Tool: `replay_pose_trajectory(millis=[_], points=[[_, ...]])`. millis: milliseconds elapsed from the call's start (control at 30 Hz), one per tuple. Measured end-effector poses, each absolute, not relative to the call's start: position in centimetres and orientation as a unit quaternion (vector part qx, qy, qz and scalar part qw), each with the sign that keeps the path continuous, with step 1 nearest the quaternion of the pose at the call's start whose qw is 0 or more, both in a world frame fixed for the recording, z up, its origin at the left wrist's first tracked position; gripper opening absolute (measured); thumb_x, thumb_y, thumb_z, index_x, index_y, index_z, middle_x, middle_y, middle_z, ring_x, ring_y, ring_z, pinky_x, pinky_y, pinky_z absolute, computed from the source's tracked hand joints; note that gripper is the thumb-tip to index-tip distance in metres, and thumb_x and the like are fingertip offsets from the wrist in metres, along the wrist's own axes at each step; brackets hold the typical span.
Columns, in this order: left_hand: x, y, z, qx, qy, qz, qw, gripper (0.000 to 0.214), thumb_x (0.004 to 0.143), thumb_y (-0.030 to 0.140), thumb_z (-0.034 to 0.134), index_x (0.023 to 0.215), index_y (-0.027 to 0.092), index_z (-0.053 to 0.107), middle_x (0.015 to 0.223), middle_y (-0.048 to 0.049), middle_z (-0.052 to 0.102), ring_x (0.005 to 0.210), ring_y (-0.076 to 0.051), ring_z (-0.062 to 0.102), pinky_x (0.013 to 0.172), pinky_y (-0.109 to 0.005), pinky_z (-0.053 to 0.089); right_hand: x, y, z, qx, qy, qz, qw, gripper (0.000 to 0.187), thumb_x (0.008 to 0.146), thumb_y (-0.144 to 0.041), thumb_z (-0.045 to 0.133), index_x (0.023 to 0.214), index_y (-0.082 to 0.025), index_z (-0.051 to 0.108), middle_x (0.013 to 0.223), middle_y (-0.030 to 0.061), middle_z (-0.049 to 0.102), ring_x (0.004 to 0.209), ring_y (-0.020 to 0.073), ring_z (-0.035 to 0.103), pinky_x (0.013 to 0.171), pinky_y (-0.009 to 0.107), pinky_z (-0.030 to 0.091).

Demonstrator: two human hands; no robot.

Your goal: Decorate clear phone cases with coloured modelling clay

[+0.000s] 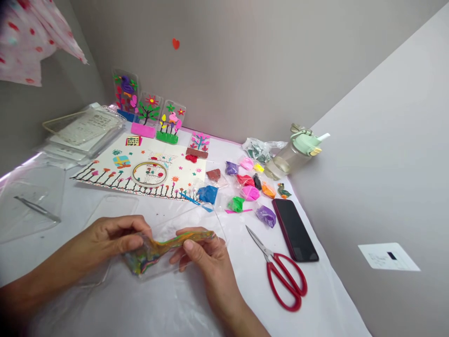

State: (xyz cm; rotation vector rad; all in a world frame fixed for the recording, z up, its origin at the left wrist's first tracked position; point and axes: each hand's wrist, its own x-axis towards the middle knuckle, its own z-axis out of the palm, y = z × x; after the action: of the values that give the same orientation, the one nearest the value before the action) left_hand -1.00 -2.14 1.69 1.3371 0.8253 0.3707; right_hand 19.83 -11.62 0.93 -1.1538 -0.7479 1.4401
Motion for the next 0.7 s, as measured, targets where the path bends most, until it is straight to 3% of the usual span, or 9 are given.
replay_pose_trajectory(millis=[100,300,533,700], points=[[-0.7,-2.2,1.3,0.583,0.355,0.123,0.720,0.029,0.072,0.041,0.080,0.093,0.024,0.070,0.079,0.0036,0.065,0.073,-0.017,0.056,0.063,-0.024,0.041,19.8,-11.6,0.8,-0.483,-0.319,0.608,0.543,0.026,0.088,-0.042,0.074,0.101,-0.020,0.078,0.072,0.0042,0.075,0.066,0.0152,0.065,0.063,0.025,0.047],[-0.4,-3.3,1.6,0.634,0.381,0.127,0.661,0.024,0.086,0.046,0.067,0.078,0.022,0.067,0.070,0.0040,0.059,0.069,-0.016,0.051,0.063,-0.025,0.038,19.6,-11.7,0.7,-0.475,-0.319,0.621,0.536,0.024,0.088,-0.041,0.075,0.102,-0.021,0.077,0.075,0.0033,0.075,0.068,0.0137,0.066,0.063,0.023,0.047],[-0.5,-2.8,1.6,0.634,0.379,0.121,0.663,0.032,0.090,0.049,0.060,0.077,0.021,0.066,0.069,0.0038,0.059,0.067,-0.015,0.050,0.063,-0.024,0.037,19.5,-11.7,0.8,-0.478,-0.315,0.623,0.533,0.026,0.086,-0.043,0.076,0.099,-0.020,0.078,0.074,0.0039,0.074,0.066,0.0146,0.065,0.062,0.025,0.048],[-0.3,-2.7,1.5,0.583,0.372,0.107,0.715,0.019,0.074,0.034,0.078,0.088,0.023,0.069,0.078,0.0051,0.065,0.072,-0.014,0.055,0.063,-0.022,0.040,19.4,-11.8,0.7,-0.482,-0.330,0.622,0.522,0.027,0.086,-0.044,0.076,0.101,-0.022,0.078,0.076,0.0047,0.076,0.068,0.0158,0.067,0.064,0.025,0.049]])
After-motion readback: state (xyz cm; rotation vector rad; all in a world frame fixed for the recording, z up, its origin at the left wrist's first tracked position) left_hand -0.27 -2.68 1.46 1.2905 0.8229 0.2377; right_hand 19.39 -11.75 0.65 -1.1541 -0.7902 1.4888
